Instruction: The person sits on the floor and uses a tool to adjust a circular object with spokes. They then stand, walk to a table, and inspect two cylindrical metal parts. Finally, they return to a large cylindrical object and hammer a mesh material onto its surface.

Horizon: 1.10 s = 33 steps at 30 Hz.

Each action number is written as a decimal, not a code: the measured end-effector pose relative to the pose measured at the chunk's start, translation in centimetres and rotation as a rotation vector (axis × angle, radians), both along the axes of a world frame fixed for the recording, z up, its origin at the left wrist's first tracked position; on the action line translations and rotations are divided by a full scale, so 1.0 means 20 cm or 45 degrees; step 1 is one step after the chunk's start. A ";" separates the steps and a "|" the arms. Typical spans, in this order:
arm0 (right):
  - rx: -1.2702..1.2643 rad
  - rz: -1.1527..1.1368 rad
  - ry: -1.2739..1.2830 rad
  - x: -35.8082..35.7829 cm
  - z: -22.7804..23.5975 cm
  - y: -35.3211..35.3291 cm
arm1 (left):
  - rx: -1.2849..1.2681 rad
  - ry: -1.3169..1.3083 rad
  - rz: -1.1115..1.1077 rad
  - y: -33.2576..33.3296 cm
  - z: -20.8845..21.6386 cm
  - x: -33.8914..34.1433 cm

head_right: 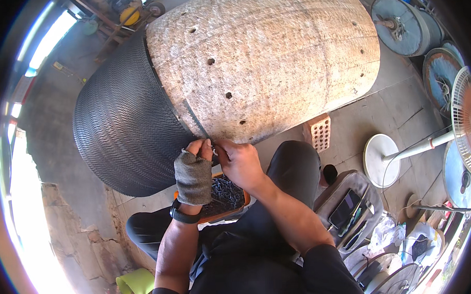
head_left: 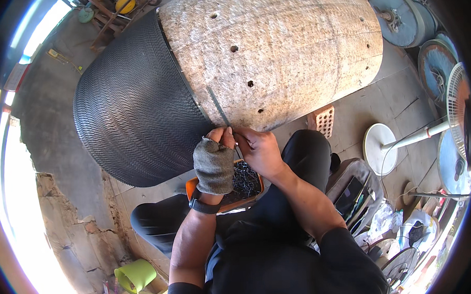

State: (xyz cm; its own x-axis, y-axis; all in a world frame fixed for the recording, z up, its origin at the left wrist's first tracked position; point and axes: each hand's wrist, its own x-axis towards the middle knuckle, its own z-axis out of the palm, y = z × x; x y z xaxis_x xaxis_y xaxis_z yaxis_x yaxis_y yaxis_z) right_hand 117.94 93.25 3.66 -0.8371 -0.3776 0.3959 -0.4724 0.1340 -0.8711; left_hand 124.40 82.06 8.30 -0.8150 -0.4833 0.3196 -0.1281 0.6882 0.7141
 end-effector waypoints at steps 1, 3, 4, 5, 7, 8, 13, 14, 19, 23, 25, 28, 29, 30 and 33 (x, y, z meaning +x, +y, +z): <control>-0.001 -0.001 -0.012 0.00 -0.01 0.00 | 0.000 -0.003 0.006 0.00 0.00 0.00; -0.007 -0.011 0.038 0.00 -0.01 -0.01 | -0.002 -0.005 0.018 0.00 0.00 -0.01; -0.011 -0.017 0.063 0.00 -0.01 -0.01 | -0.045 -0.005 0.013 -0.01 -0.01 -0.01; 0.005 -0.025 0.053 0.00 -0.01 -0.01 | -0.088 -0.001 0.010 -0.02 -0.03 -0.01; 0.035 -0.050 0.034 0.00 0.02 0.00 | -0.200 0.080 0.005 -0.02 -0.03 -0.02; 0.013 -0.053 0.047 0.00 0.01 0.03 | -0.250 0.164 -0.014 0.03 -0.01 -0.04; 0.036 0.028 0.065 0.06 -0.01 0.05 | -0.169 0.366 -0.032 0.11 -0.03 -0.06; 0.000 -0.014 0.087 0.08 -0.01 0.06 | 0.120 0.140 0.027 0.13 0.00 -0.04; 0.083 -0.144 0.186 0.12 0.07 0.31 | 0.386 0.205 -0.045 0.22 -0.12 -0.09; 0.129 -0.690 0.396 0.13 0.08 0.80 | 0.632 0.392 -0.067 0.22 -0.18 -0.13; 0.324 -0.969 0.069 0.20 -0.10 1.12 | 0.645 0.401 -0.089 0.22 -0.19 -0.14; 0.660 -1.349 -0.287 0.41 -0.61 1.66 | 0.671 0.346 -0.147 0.19 -0.23 -0.16; 0.825 -1.483 -0.416 0.55 -0.71 1.81 | 0.702 0.320 -0.174 0.21 -0.23 -0.17; 0.899 -1.556 -0.406 0.67 -0.77 1.91 | 0.720 0.298 -0.184 0.22 -0.22 -0.16; 1.117 -1.681 -0.604 0.95 -0.86 2.06 | 0.760 0.287 -0.149 0.26 -0.13 -0.15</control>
State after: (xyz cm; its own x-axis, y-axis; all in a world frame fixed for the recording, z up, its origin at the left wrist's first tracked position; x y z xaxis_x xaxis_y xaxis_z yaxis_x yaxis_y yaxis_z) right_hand 136.87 134.35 -13.46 -0.7174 0.6907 0.0913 0.6287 0.6983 -0.3422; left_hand 121.45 87.23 5.68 -0.8176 -0.5426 0.1928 0.1216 0.1646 0.9788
